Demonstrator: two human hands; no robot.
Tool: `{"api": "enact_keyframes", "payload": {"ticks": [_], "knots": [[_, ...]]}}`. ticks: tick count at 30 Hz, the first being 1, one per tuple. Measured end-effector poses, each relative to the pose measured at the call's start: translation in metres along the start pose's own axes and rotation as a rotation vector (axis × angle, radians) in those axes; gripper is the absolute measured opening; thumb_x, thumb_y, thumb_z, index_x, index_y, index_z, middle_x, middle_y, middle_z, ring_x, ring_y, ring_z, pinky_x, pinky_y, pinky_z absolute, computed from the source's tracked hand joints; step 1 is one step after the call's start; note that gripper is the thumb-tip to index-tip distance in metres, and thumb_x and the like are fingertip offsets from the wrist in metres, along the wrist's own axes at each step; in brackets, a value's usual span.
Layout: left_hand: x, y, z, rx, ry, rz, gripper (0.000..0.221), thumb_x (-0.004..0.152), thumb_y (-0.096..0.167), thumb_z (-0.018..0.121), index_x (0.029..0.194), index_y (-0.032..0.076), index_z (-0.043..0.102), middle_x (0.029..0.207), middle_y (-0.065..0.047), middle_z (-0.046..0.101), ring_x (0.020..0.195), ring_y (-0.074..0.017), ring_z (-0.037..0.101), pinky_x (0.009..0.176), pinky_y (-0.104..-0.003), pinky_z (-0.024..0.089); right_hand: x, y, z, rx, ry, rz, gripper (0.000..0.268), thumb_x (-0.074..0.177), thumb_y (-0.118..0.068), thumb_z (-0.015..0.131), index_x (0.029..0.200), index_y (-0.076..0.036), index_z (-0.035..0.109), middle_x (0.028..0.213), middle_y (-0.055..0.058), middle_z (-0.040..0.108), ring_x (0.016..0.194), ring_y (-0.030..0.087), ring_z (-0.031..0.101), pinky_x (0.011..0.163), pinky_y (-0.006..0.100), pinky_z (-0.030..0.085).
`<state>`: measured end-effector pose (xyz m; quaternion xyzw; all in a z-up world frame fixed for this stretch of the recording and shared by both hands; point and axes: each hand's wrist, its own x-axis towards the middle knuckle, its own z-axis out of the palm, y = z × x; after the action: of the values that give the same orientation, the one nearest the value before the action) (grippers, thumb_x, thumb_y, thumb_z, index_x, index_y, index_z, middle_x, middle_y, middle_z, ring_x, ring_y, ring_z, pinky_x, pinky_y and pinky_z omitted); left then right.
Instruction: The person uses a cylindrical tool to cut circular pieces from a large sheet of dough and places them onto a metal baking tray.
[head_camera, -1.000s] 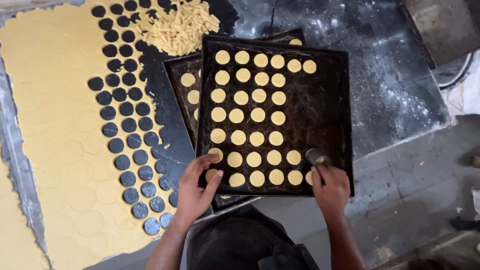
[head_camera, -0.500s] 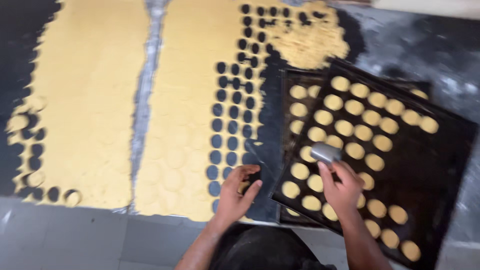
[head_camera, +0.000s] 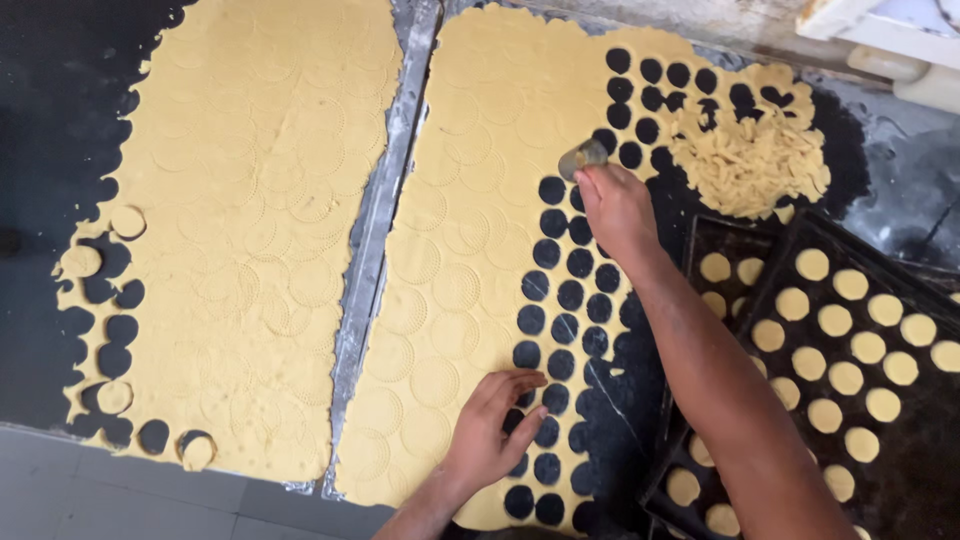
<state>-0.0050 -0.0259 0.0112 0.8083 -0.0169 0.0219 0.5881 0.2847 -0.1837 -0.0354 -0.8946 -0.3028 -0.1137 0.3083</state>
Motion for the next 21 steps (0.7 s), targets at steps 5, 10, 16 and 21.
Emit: {"api": "enact_keyframes", "payload": {"ticks": [5, 10, 16, 21], "knots": [[0.004, -0.007, -0.015, -0.002, 0.030, -0.004, 0.027, 0.093, 0.013, 0.073, 0.116, 0.000, 0.069, 0.120, -0.013, 0.071, 0.114, -0.0304, 0.068, 0.096, -0.038, 0.055, 0.023, 0.024, 0.029, -0.151, -0.213, 0.158, 0.022, 0.110, -0.018, 0.062, 0.100, 0.001, 0.067, 0.091, 0.017, 0.071, 0.081, 0.031, 0.071, 0.071, 0.042, 0.056], [0.001, -0.002, -0.009, -0.003, 0.034, 0.006, 0.028, 0.092, 0.013, 0.074, 0.117, 0.001, 0.069, 0.120, -0.014, 0.071, 0.115, -0.0309, 0.068, 0.096, -0.039, 0.055, 0.052, 0.044, -0.003, 0.522, -0.339, 0.847, 0.026, 0.109, -0.018, 0.049, 0.113, -0.002, 0.069, 0.092, 0.015, 0.074, 0.069, 0.016, 0.064, 0.062, 0.032, 0.052], [-0.013, 0.007, 0.021, -0.033, 0.018, -0.042, 0.031, 0.092, 0.013, 0.075, 0.119, 0.001, 0.070, 0.120, -0.014, 0.071, 0.113, -0.0295, 0.069, 0.094, -0.038, 0.057, -0.073, 0.039, -0.084, 1.103, -0.276, 1.046, 0.027, 0.107, -0.018, 0.049, 0.112, 0.005, 0.063, 0.094, 0.019, 0.073, 0.065, 0.017, 0.062, 0.059, 0.030, 0.054], [-0.021, 0.022, 0.072, -0.080, -0.021, -0.028, 0.026, 0.091, 0.012, 0.074, 0.116, 0.003, 0.072, 0.116, -0.011, 0.075, 0.110, -0.0262, 0.074, 0.094, -0.035, 0.058, -0.296, 0.000, -0.160, 1.522, 0.143, 1.070, 0.015, 0.101, -0.011, 0.063, 0.105, 0.003, 0.065, 0.086, 0.022, 0.073, 0.061, 0.021, 0.063, 0.057, 0.034, 0.051]]}}
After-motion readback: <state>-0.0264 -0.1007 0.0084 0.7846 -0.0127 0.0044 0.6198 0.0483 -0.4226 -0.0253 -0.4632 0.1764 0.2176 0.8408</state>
